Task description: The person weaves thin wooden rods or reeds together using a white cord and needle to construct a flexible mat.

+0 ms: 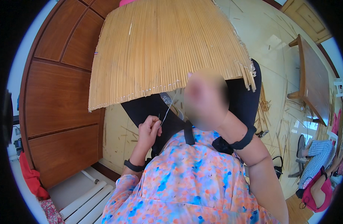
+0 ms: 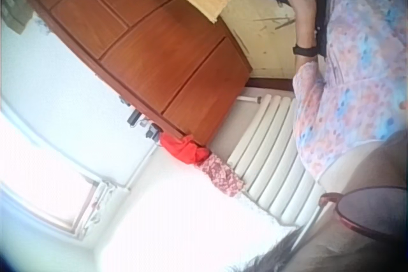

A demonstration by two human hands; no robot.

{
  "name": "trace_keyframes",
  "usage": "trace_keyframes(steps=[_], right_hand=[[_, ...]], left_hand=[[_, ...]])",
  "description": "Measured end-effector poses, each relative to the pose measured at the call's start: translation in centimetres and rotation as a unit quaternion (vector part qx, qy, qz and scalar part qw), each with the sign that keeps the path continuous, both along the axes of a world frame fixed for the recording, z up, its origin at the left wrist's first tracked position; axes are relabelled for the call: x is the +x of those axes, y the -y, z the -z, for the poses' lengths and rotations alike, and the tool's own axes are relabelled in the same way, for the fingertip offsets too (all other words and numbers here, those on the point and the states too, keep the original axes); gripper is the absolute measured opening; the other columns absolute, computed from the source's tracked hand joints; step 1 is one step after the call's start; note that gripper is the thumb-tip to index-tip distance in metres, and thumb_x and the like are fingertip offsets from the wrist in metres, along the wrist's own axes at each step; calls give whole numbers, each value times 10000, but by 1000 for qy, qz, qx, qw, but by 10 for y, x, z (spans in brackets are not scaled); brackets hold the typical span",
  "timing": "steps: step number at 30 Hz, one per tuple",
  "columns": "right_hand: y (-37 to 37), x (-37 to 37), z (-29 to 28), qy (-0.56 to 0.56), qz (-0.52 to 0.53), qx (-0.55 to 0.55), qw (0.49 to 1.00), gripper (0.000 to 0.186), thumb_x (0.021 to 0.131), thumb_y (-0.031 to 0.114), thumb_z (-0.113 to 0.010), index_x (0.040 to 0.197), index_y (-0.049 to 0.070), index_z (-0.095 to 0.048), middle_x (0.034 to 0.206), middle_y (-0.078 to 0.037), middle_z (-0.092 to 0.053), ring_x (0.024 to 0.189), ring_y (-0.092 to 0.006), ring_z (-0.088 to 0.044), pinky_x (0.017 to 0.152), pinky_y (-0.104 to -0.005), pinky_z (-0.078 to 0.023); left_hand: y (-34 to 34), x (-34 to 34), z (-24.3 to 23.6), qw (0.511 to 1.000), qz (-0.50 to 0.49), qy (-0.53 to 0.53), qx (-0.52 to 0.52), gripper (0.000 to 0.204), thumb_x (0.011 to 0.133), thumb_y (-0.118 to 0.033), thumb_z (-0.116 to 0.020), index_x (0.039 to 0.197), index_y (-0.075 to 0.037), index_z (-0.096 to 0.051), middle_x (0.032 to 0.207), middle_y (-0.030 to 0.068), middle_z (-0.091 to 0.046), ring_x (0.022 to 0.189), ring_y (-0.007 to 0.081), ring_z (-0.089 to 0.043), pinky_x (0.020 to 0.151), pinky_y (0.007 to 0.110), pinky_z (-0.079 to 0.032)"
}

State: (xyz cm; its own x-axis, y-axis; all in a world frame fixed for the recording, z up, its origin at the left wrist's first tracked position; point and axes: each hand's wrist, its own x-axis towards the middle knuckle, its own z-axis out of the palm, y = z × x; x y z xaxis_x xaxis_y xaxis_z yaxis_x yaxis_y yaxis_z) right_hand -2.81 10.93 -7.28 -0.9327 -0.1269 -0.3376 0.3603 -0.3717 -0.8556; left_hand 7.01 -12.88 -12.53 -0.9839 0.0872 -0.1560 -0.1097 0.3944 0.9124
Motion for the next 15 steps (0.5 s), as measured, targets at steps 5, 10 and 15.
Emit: trace_keyframes(steps=[5, 10, 15], right_hand=[[8, -2, -25, 85, 35, -103, 990, 180, 896, 220, -604, 874, 42, -587, 697, -64, -603, 485, -88, -514, 363, -195, -268], [20, -2, -46, 138, 44, -108, 984, 352, 907, 333, -576, 751, 18, -606, 546, -39, -561, 358, -70, -355, 351, -204, -240], [8, -5, -39, 137, -8, -173, 975, 255, 901, 272, -591, 805, 36, -595, 667, -62, -609, 425, -76, -455, 367, -195, -266]], left_hand=[[-1, 10, -3, 998, 3, 5, -57, 73, 935, -72, -536, 886, -18, -534, 567, 26, -574, 479, 73, -549, 457, 221, -438], [-10, 11, 6, 999, -28, 7, -34, 71, 940, -71, -528, 901, -14, -543, 566, 38, -579, 479, 92, -565, 466, 234, -460], [-11, 8, 12, 998, -38, 21, -52, 52, 927, -62, -533, 904, -16, -542, 552, 64, -577, 478, 133, -592, 468, 259, -472]])
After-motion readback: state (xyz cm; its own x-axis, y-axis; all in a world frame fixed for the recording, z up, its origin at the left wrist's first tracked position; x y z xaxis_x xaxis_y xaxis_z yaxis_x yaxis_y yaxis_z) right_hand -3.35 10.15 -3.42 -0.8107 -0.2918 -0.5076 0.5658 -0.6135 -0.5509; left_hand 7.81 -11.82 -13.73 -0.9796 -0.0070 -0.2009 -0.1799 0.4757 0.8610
